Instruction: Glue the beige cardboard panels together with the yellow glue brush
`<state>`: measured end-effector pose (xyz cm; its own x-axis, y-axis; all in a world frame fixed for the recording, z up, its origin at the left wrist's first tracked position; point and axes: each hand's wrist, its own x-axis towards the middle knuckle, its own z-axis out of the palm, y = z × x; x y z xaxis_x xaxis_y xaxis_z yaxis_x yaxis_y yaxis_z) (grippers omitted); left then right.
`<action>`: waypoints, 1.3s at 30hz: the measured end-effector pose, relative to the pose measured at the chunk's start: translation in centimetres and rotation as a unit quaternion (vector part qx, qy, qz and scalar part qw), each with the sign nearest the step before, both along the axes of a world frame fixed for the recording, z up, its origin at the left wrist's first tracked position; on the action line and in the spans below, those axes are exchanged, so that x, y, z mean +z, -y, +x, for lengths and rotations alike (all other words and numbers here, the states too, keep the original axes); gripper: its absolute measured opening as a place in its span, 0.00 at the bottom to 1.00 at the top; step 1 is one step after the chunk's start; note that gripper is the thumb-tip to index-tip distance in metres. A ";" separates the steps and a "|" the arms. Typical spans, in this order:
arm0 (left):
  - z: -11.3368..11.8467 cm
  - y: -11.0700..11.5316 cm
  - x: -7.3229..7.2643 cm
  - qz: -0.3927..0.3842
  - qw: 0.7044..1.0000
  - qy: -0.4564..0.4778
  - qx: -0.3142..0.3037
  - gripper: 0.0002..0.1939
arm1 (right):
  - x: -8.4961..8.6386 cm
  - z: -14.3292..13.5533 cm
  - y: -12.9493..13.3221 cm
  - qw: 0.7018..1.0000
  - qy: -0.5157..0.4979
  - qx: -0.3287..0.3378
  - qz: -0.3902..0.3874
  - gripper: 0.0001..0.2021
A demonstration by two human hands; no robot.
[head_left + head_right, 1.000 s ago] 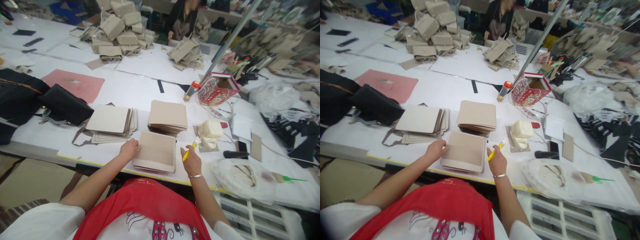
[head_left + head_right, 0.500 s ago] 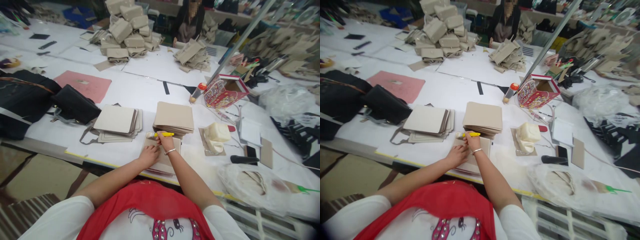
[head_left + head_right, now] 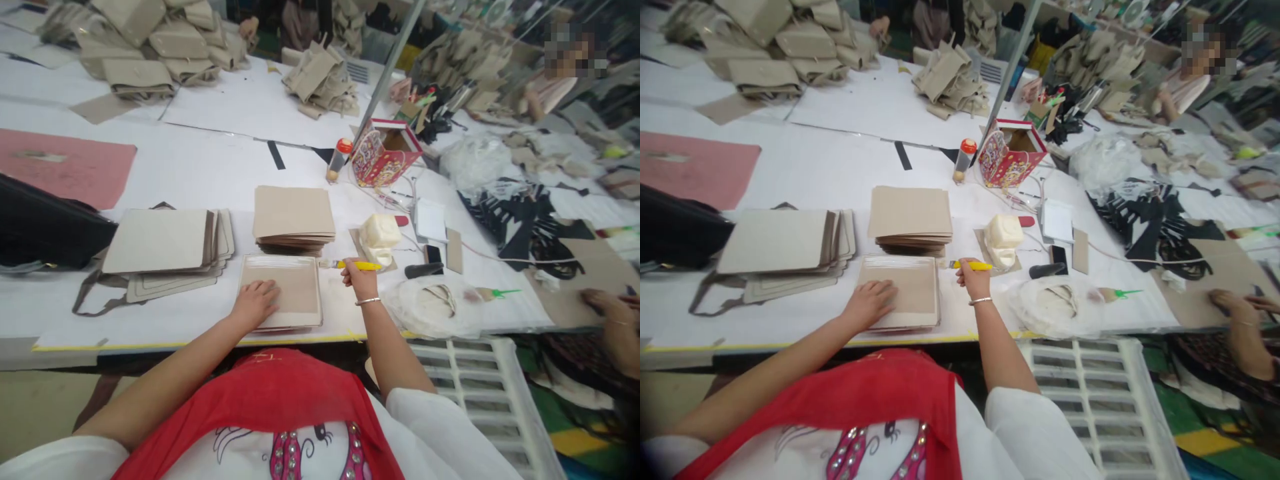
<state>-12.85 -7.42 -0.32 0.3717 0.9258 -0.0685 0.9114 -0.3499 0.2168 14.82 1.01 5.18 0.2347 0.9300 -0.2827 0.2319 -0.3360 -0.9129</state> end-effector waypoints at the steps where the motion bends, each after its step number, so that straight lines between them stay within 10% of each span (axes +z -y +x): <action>1: 0.1 0.0 0.1 -0.002 1.000 -0.001 0.001 0.19 | 0.2 1.3 0.5 1.000 -0.003 -0.010 0.015 0.11; 8: 0.5 -0.2 0.3 -0.015 0.999 -0.038 -0.002 0.20 | -4.8 8.2 4.9 0.972 0.211 0.089 0.057 0.15; 14: 0.9 -0.2 0.4 -0.025 0.999 -0.045 0.014 0.20 | -12.3 5.8 7.0 0.851 0.473 0.219 0.060 0.14; 21: 1.4 -0.2 0.9 -0.035 0.998 -0.043 0.025 0.20 | -15.1 4.0 7.6 0.829 0.500 0.246 0.035 0.12; 27: 1.4 0.1 1.3 -0.029 0.999 -0.011 0.036 0.20 | -13.9 5.4 6.8 0.863 0.452 0.198 0.106 0.11; 32: 4.1 0.1 2.1 -0.008 0.976 0.192 0.105 0.30 | -8.9 4.8 7.0 0.873 0.383 0.164 0.254 0.11; 39: 8.5 -2.8 4.7 -0.243 0.747 0.567 0.248 0.25 | -4.1 0.3 8.4 0.809 0.380 0.281 0.349 0.08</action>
<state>-4.31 -4.61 4.40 0.0645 0.9374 -0.3423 0.0360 0.3406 0.9395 15.15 -7.35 1.08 -0.4212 0.8216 0.3841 0.7527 0.5529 -0.3574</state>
